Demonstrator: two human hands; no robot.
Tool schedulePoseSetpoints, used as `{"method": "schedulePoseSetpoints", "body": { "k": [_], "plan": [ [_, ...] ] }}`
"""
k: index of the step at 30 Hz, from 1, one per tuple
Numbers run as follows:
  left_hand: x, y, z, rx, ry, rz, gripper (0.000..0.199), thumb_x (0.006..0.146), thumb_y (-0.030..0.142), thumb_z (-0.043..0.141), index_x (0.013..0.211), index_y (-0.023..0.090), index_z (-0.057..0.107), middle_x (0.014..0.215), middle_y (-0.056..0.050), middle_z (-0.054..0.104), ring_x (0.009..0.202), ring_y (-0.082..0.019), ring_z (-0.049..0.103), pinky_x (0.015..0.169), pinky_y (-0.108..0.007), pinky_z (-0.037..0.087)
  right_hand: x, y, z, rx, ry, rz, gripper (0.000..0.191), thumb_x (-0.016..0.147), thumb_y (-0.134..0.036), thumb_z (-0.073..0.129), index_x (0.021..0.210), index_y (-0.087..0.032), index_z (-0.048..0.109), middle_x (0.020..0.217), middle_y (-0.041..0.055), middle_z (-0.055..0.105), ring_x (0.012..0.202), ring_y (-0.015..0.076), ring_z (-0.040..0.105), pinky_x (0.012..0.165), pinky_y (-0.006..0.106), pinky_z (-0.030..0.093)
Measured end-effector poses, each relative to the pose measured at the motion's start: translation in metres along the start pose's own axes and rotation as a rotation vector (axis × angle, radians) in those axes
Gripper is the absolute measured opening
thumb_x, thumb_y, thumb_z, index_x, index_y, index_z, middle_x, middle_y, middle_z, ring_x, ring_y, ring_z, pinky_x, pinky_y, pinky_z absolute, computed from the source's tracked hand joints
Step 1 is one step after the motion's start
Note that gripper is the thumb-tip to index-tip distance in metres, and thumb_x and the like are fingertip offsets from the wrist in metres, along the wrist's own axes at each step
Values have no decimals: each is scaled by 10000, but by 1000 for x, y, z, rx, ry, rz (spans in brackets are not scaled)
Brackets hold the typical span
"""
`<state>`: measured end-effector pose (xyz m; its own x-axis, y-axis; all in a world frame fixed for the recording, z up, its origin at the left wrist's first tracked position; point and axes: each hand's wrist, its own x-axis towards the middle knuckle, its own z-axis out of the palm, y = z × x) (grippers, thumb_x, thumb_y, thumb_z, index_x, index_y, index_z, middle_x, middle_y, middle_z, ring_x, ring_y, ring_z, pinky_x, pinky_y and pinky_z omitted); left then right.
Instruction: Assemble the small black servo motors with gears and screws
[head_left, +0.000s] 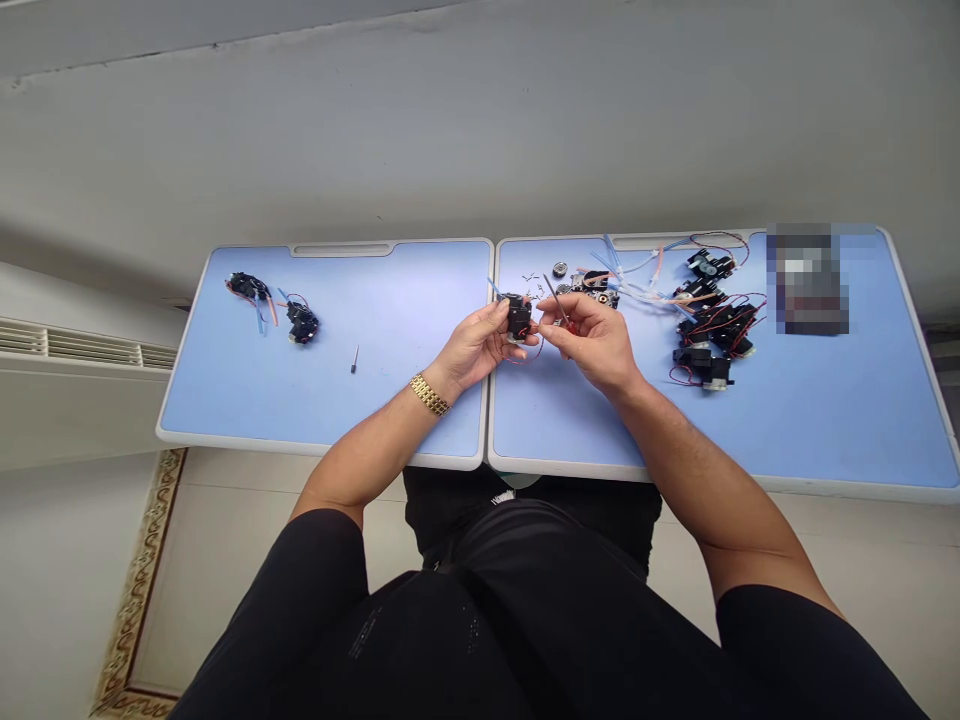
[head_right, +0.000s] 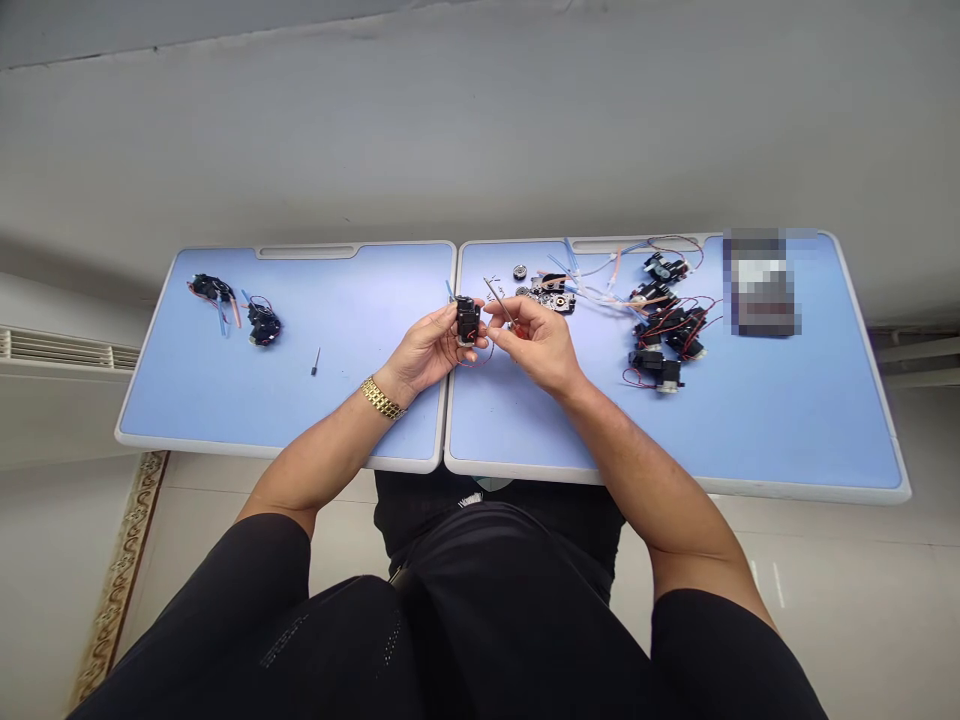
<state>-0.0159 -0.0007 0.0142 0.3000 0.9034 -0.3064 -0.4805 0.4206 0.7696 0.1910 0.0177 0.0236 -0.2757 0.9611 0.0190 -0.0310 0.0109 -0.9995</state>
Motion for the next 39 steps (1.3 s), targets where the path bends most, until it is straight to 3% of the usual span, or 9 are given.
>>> {"method": "schedulePoseSetpoints", "body": {
  "k": [8,16,21,27,32,39],
  "plan": [
    [2,-1,-2,-13,21,59,507,940,489,874,1284,185,660,1071,-91,830,952,-220,851,716,-281,661,0,1,2,30,-28,-18,343,767,-434,893,1026,-234,792,857,12,726,680,130,552,562,283,428],
    [-1,-2,1,-20,-26,96,526,809,406,990,1178,190,685,1212,-117,829,1153,-271,819,911,-368,678,2,-1,-4,-43,62,13,254,829,-413,818,1010,-236,797,802,-11,720,562,107,479,519,294,398],
    [-1,-3,-1,-19,-17,70,476,832,394,953,1181,179,711,1159,-108,826,1085,-251,818,916,-382,691,3,5,-7,-124,-14,-16,269,839,-401,816,1038,-220,821,722,-34,649,650,128,508,644,311,410],
    [-1,-5,-1,-10,5,73,445,839,402,952,1165,171,755,1109,-85,811,976,-206,798,889,-377,696,4,12,-7,-185,-22,-39,185,826,-381,802,932,-229,801,682,-57,559,648,122,439,643,310,359],
    [-2,-4,1,-9,-2,96,425,825,416,977,1125,179,793,1106,-76,810,966,-178,776,866,-315,658,4,7,-7,-182,-58,-44,113,806,-340,779,818,-229,769,730,-24,661,681,137,507,663,317,390],
    [3,-3,-4,-24,85,130,434,825,448,974,1096,170,780,1059,-71,811,927,-166,752,811,-291,590,3,2,-11,-196,-43,-69,90,804,-322,816,822,-239,788,772,-12,702,643,127,453,621,316,357]
  ]
}}
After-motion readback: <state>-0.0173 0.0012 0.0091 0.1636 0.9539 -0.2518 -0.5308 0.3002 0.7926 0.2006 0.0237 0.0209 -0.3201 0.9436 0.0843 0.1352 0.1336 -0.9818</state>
